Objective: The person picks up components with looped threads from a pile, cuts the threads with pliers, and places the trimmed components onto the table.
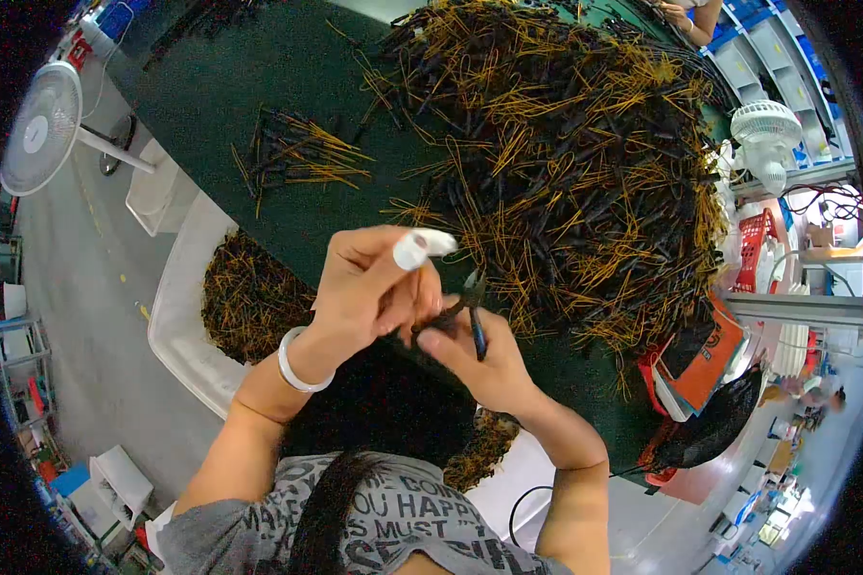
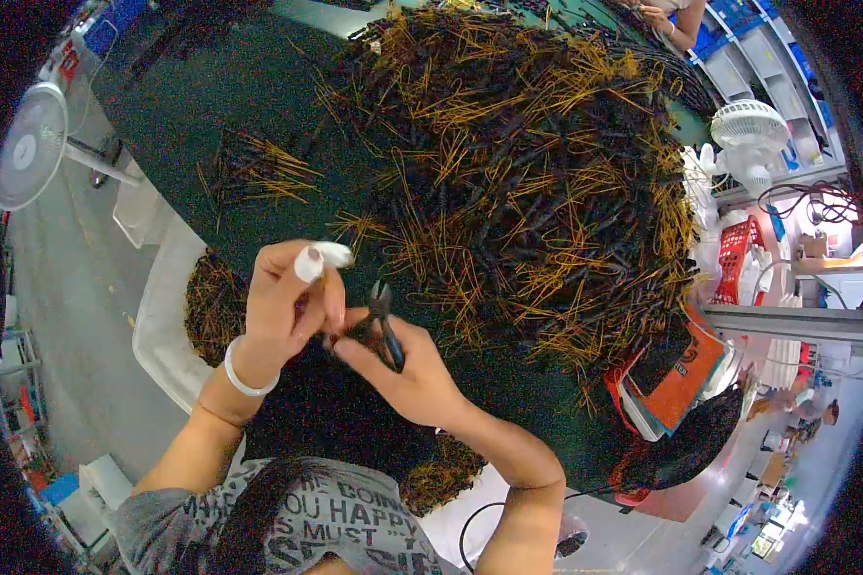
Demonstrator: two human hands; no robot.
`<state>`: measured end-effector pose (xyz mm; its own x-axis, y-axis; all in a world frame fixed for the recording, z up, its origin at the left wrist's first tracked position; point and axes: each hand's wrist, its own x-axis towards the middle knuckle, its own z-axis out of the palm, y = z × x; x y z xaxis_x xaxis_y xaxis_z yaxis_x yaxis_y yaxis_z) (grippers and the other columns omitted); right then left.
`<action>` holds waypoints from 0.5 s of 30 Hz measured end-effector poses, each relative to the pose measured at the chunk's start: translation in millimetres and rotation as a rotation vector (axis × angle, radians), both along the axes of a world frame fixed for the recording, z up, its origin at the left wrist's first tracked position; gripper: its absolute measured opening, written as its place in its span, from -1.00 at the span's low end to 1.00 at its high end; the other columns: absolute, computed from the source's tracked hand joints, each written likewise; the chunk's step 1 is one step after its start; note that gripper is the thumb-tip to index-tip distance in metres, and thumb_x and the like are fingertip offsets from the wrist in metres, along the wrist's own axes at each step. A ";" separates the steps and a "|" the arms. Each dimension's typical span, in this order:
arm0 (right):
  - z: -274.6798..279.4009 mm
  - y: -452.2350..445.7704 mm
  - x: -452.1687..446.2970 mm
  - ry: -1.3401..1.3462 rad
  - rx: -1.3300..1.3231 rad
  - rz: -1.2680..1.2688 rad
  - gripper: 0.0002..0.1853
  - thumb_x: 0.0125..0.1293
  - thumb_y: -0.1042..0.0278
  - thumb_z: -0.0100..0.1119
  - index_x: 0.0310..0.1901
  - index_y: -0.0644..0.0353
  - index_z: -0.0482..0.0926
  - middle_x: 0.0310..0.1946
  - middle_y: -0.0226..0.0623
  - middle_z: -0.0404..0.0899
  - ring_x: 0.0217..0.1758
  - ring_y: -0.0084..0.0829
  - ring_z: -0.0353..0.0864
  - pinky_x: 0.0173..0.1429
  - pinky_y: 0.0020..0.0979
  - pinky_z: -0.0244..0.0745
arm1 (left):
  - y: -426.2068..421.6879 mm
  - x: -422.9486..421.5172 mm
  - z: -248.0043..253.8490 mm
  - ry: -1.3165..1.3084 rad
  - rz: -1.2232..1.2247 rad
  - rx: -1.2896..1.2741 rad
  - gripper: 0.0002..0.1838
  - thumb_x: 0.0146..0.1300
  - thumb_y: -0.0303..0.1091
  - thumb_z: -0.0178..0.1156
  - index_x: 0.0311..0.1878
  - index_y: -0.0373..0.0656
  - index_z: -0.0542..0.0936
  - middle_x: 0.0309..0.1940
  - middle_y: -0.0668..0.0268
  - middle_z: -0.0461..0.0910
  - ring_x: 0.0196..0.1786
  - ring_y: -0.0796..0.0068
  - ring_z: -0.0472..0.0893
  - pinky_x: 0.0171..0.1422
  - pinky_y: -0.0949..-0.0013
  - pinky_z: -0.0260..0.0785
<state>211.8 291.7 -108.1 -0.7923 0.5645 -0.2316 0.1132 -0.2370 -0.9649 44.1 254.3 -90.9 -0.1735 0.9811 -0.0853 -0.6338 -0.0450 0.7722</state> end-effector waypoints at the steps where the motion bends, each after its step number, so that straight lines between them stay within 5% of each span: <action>1: 16.4 4.0 -0.9 -0.051 0.130 -0.035 -0.79 0.37 0.45 0.02 -0.02 0.32 0.47 -0.29 -0.32 0.56 -0.25 -0.58 0.47 -0.11 -0.53 0.38 | -2.3 1.0 -2.1 0.124 -0.051 -0.017 -0.77 0.36 -0.35 0.09 -0.15 -0.33 0.64 -0.65 0.29 0.54 -0.80 0.77 0.22 -0.73 0.61 -0.04; 5: 6.0 12.1 1.1 -0.039 0.445 -0.134 -0.65 0.22 0.66 -0.04 0.06 0.32 0.42 -0.16 -0.06 0.53 -0.09 -0.25 0.56 0.02 -0.33 0.42 | -9.9 9.1 7.7 0.263 -0.196 -0.056 -0.84 0.29 -0.43 0.15 -0.21 -0.32 0.64 -0.64 0.37 0.53 -0.71 0.77 0.32 -0.66 0.64 0.04; 8: 7.0 14.7 1.2 -0.069 0.615 -0.106 -0.33 -0.06 0.81 0.03 0.20 0.28 0.30 0.03 0.04 0.44 0.10 0.03 0.45 0.15 -0.22 0.40 | -11.4 7.2 10.2 0.264 -0.257 -0.099 -0.86 0.20 -0.49 0.09 -0.28 -0.31 0.61 -0.65 0.40 0.53 -0.69 0.79 0.33 -0.65 0.64 0.06; 15: 7.7 20.3 -0.4 -0.106 0.777 -0.074 -0.37 -0.05 0.78 0.08 0.17 0.33 0.31 0.08 0.06 0.41 0.16 0.07 0.41 0.21 -0.16 0.37 | -8.8 -2.9 12.3 0.219 -0.321 -0.174 -0.88 0.18 -0.48 0.11 -0.37 -0.31 0.59 -0.67 0.37 0.52 -0.73 0.79 0.30 -0.67 0.65 0.02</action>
<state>211.4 312.0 -100.4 -0.7422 0.6460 0.1786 0.2245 0.4907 -0.8419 41.2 245.5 -78.5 0.1060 0.9626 -0.2495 -0.4142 0.2708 0.8690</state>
